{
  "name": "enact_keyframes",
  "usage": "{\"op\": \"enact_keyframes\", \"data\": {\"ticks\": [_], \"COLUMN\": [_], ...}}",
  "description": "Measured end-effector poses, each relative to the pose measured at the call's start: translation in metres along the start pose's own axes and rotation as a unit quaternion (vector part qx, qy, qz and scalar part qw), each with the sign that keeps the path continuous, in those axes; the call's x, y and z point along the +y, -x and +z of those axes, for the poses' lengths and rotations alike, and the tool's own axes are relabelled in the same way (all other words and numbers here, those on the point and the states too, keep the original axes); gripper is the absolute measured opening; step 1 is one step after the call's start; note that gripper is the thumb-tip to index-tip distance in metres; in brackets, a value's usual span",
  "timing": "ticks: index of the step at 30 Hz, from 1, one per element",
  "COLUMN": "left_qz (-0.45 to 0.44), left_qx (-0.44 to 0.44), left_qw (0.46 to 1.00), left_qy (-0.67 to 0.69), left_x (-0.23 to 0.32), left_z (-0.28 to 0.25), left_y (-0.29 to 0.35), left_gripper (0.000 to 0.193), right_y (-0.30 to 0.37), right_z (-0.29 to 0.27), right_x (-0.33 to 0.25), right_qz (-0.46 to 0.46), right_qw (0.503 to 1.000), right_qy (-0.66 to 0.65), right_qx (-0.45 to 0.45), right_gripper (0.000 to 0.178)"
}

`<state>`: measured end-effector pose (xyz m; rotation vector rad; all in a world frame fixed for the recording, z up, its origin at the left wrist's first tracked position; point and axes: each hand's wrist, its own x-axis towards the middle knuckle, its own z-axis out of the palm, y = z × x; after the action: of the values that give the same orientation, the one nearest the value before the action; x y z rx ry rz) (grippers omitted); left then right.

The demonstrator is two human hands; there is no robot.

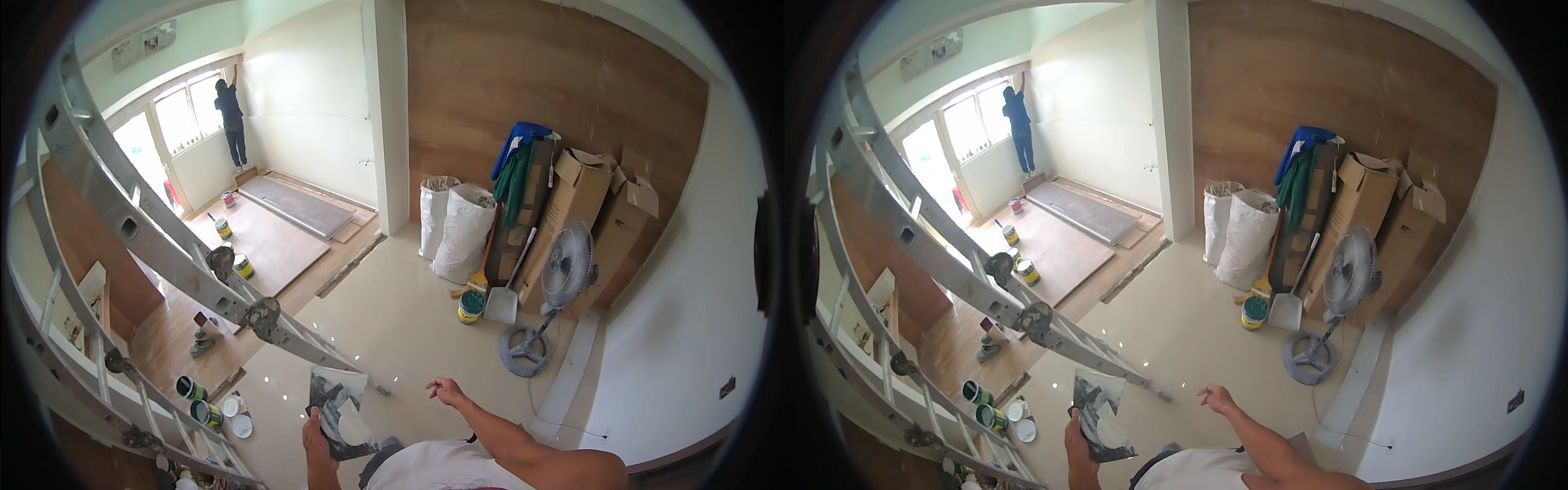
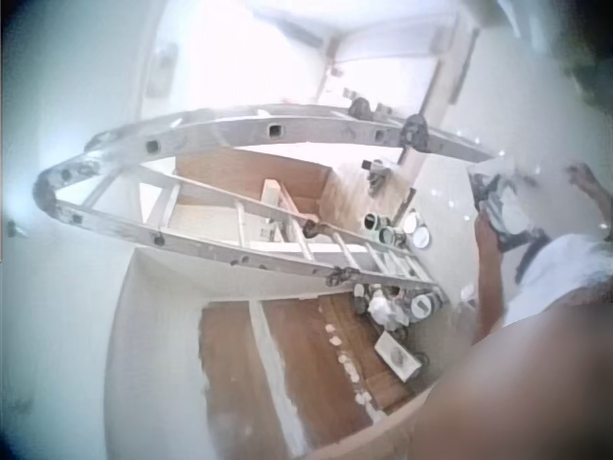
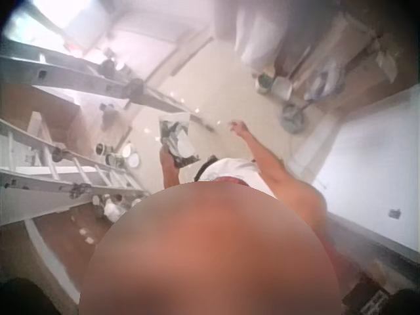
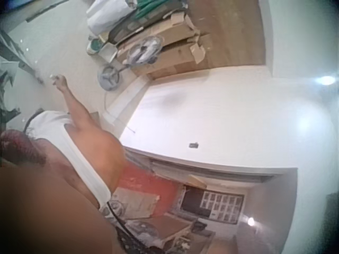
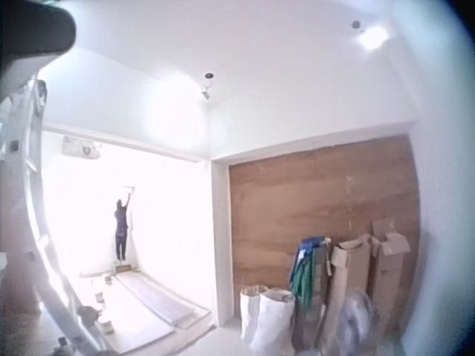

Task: The person applies wall compound to a wall using a trowel and hawk, smoothing the surface. They walk around the room, reload the hawk from a bucket, and continue applying compound to different wall sections.

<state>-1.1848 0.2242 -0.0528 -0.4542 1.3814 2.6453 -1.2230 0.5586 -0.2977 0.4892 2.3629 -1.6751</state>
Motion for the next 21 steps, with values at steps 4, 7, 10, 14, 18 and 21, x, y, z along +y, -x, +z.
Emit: {"op": "enact_keyframes", "data": {"ticks": [4, 7, 10, 14, 18, 21], "left_qz": [-0.06, -0.078, -0.085, -0.09, -0.128, -0.143], "left_qx": [0.015, -0.055, -0.082, -0.042, -0.075, -0.071], "left_qw": [0.997, 0.993, 0.986, 0.994, 0.988, 0.987], "left_qy": [-0.048, -0.072, -0.115, -0.04, 0.051, 0.028], "left_x": [0.011, 0.022, 0.014, 0.015, 0.007, -0.016], "left_z": [0.003, 0.028, 0.035, 0.073, 0.12, 0.16], "left_y": [-0.06, -0.097, -0.15, -0.199, -0.251, -0.297], "left_gripper": [0.04, 0.039, 0.042, 0.042, 0.043, 0.044], "right_y": [0.003, 0.012, 0.027, 0.032, -0.012, -0.065], "right_z": [-0.027, -0.048, -0.062, -0.07, -0.095, -0.123], "right_x": [0.004, 0.052, 0.115, 0.147, 0.185, 0.174], "right_qz": [0.147, 0.227, 0.246, 0.334, 0.315, 0.298], "right_qw": [0.984, 0.964, 0.951, 0.912, 0.898, 0.907], "right_qy": [0.055, 0.046, 0.085, -0.022, -0.101, -0.092], "right_qx": [0.079, 0.129, 0.168, 0.236, 0.292, 0.281], "right_gripper": [0.033, 0.028, 0.026, 0.019, 0.015, 0.017]}}
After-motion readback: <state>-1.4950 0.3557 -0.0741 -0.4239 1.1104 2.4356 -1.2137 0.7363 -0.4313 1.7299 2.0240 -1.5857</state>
